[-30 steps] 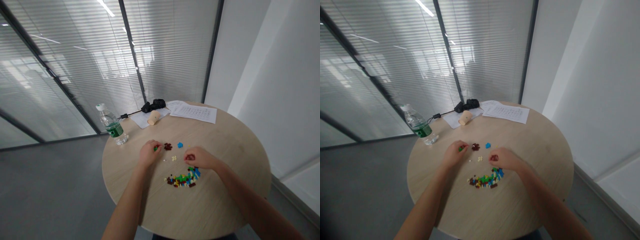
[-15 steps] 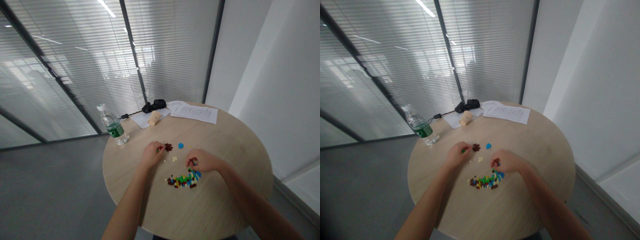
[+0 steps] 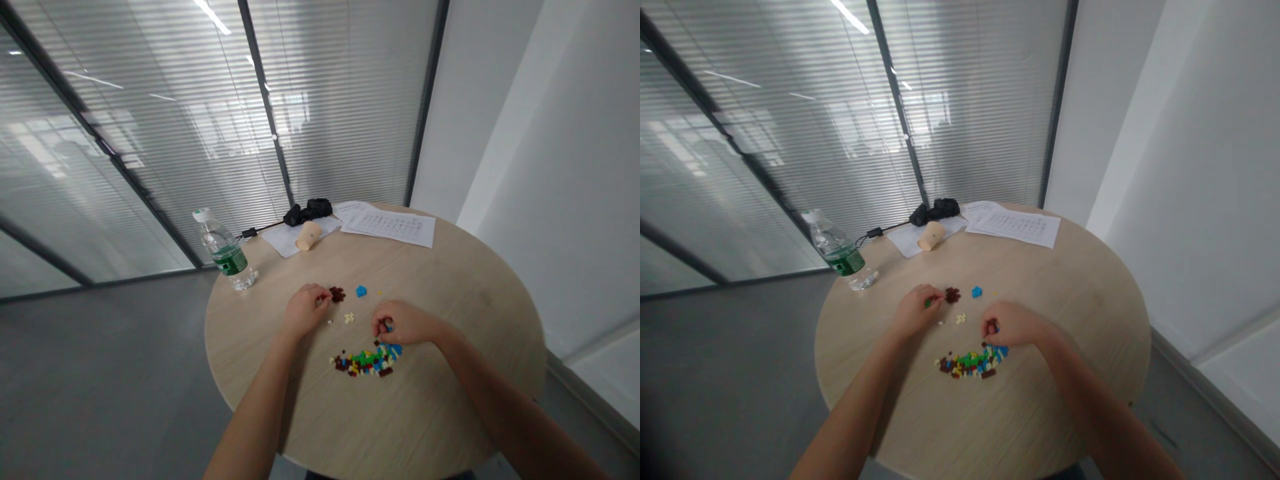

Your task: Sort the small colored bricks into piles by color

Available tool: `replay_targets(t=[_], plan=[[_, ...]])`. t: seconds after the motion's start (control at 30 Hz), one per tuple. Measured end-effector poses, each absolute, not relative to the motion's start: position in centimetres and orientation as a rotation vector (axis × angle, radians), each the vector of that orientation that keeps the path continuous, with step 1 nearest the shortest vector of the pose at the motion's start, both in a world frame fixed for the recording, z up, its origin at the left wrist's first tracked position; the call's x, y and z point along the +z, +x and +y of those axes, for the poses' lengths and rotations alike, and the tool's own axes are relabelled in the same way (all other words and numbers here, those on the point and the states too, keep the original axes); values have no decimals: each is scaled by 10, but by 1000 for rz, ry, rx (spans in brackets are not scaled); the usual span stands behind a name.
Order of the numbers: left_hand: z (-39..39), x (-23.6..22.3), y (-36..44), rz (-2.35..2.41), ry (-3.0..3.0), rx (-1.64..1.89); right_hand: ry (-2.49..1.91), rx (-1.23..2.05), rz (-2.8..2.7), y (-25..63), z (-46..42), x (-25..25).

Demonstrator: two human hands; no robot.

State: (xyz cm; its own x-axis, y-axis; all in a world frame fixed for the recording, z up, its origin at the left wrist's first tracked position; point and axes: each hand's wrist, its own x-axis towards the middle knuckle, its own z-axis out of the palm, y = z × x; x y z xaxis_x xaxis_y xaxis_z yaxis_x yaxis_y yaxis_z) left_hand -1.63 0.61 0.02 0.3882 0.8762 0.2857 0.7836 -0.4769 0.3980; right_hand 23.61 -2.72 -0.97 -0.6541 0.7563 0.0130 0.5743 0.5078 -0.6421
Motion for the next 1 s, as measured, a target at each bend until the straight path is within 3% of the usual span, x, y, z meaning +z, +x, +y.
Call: replay_targets(t=[1.0], plan=[[2,3,-12,1360,2492,695,-1202,916,-2399,233,-29,-8]])
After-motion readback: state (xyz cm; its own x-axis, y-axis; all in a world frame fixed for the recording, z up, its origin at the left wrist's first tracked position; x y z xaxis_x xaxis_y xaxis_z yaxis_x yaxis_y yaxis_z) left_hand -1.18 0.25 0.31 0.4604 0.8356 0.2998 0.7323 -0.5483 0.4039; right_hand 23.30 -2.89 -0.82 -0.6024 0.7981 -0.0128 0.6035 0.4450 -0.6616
